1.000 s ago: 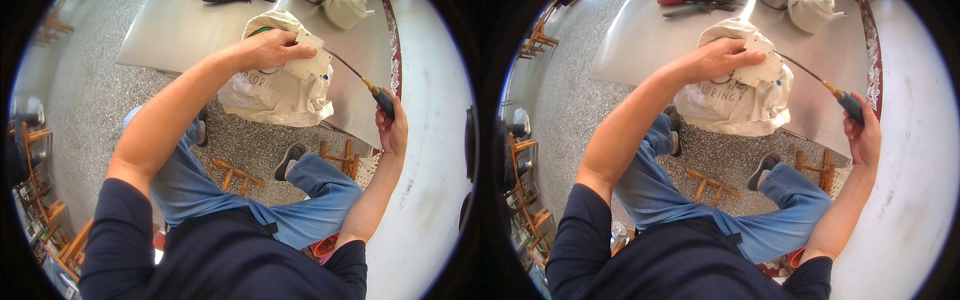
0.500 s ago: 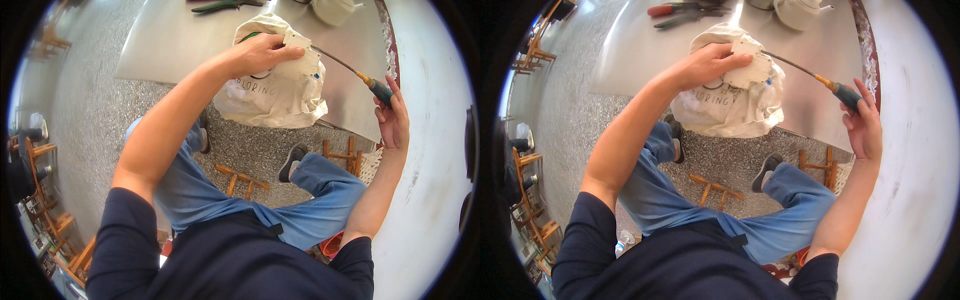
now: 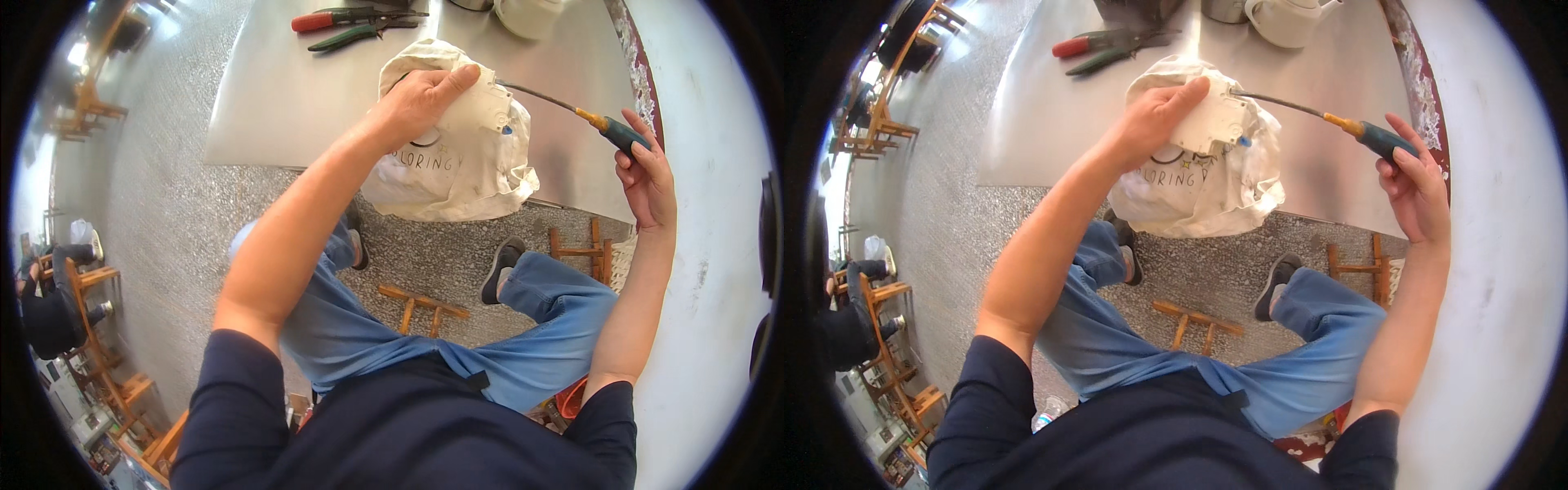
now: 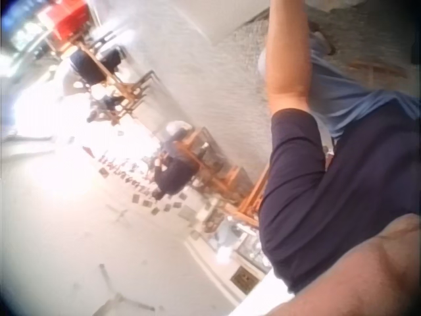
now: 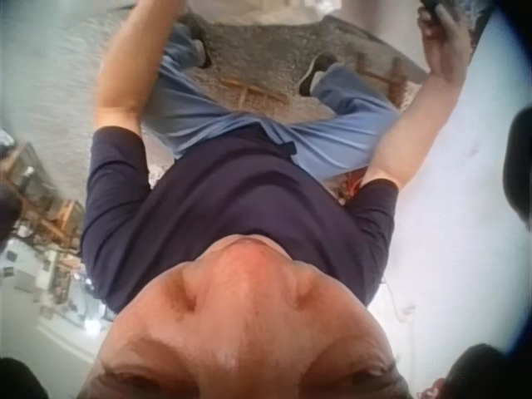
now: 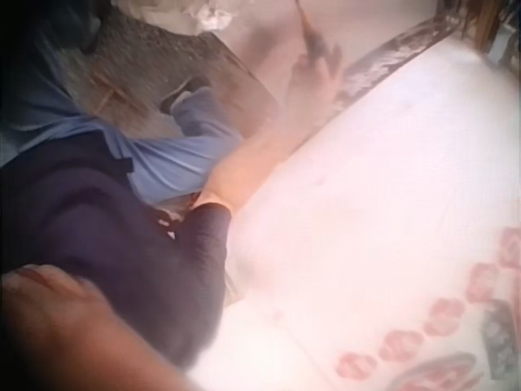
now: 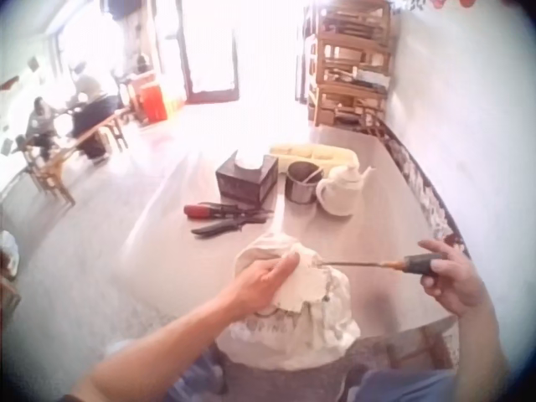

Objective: The person holds a white electrical component and uses a screwdriver to tighten screws on its terminals. The person repeatedly adjusts the component and continues screwing throughout the clip.

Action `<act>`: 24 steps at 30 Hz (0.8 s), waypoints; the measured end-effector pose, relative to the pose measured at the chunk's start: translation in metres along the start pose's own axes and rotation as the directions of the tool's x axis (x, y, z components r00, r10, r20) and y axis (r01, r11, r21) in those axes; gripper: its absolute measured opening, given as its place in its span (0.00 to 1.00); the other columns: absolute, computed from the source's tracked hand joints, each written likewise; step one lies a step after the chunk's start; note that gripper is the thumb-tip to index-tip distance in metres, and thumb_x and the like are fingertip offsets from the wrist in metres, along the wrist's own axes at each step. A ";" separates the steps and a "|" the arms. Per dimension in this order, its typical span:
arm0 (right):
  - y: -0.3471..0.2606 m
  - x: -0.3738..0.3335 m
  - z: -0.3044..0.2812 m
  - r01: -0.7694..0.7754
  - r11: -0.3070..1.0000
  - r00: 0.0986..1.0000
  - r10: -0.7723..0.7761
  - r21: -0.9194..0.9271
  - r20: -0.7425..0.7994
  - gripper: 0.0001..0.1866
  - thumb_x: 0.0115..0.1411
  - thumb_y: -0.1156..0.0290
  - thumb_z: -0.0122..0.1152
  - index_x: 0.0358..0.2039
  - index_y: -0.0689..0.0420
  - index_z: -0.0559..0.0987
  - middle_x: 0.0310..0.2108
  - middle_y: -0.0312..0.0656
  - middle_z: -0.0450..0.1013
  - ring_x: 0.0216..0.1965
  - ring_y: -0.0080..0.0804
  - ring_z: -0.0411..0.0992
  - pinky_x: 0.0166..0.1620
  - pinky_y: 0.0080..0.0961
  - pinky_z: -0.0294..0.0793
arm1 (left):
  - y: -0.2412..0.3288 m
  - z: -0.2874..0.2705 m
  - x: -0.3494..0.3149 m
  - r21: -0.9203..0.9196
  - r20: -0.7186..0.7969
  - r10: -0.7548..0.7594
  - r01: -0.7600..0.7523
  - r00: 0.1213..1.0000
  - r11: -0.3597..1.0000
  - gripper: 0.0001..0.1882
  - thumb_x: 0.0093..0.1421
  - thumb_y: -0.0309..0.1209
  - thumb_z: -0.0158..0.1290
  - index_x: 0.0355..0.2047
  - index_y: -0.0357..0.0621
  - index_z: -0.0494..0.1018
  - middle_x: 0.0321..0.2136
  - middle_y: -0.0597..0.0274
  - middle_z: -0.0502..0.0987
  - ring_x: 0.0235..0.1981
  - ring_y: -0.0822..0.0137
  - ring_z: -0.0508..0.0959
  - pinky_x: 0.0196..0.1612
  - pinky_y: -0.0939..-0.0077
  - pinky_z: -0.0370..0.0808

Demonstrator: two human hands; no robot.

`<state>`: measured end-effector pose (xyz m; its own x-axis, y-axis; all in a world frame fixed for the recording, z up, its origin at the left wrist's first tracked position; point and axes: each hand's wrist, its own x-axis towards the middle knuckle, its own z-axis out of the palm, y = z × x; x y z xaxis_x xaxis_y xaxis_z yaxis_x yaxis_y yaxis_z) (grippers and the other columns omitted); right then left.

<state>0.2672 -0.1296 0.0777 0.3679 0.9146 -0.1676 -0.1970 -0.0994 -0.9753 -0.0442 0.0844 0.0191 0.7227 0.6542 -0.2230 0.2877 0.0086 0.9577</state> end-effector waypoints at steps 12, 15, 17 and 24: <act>-0.004 -0.002 0.009 -0.037 0.997 0.999 0.034 -0.073 -0.038 0.29 0.67 0.67 0.61 0.66 0.64 0.68 0.39 0.37 0.73 0.31 0.17 0.70 0.29 0.08 0.68 | 0.000 0.009 0.002 -0.048 -0.151 -0.014 0.007 0.988 0.999 0.45 0.71 0.67 0.35 0.42 0.32 0.81 0.37 0.55 0.82 0.45 0.65 0.77 0.55 0.71 0.71; -0.004 -0.003 0.009 -0.073 0.994 0.995 0.067 -0.079 -0.068 0.30 0.67 0.67 0.61 0.66 0.64 0.68 0.39 0.37 0.73 0.31 0.16 0.70 0.28 0.08 0.67 | 0.006 0.008 -0.001 -0.063 -0.143 -0.024 0.016 0.989 0.998 0.46 0.71 0.68 0.34 0.41 0.32 0.81 0.36 0.57 0.82 0.44 0.66 0.77 0.54 0.72 0.71; -0.003 -0.001 0.006 -0.133 0.987 0.989 0.125 -0.086 -0.084 0.30 0.67 0.67 0.61 0.66 0.64 0.67 0.39 0.37 0.73 0.30 0.16 0.69 0.28 0.08 0.67 | 0.007 0.008 -0.001 -0.080 -0.137 -0.028 0.017 0.990 0.997 0.46 0.71 0.68 0.34 0.42 0.32 0.81 0.36 0.57 0.82 0.43 0.67 0.77 0.53 0.73 0.71; -0.002 -0.004 0.022 -0.025 0.999 0.991 0.022 -0.024 -0.130 0.27 0.69 0.62 0.62 0.63 0.64 0.71 0.38 0.35 0.73 0.29 0.15 0.68 0.24 0.08 0.62 | 0.006 0.007 0.000 -0.020 -0.123 -0.009 0.006 0.992 1.000 0.45 0.71 0.67 0.34 0.47 0.34 0.81 0.40 0.55 0.83 0.45 0.64 0.79 0.54 0.72 0.72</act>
<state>0.2466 -0.1243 0.0838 0.4789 0.8533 -0.2064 -0.1846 -0.1320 -0.9739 -0.0377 0.0793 0.0231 0.6372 0.7423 -0.2072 0.2795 0.0280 0.9597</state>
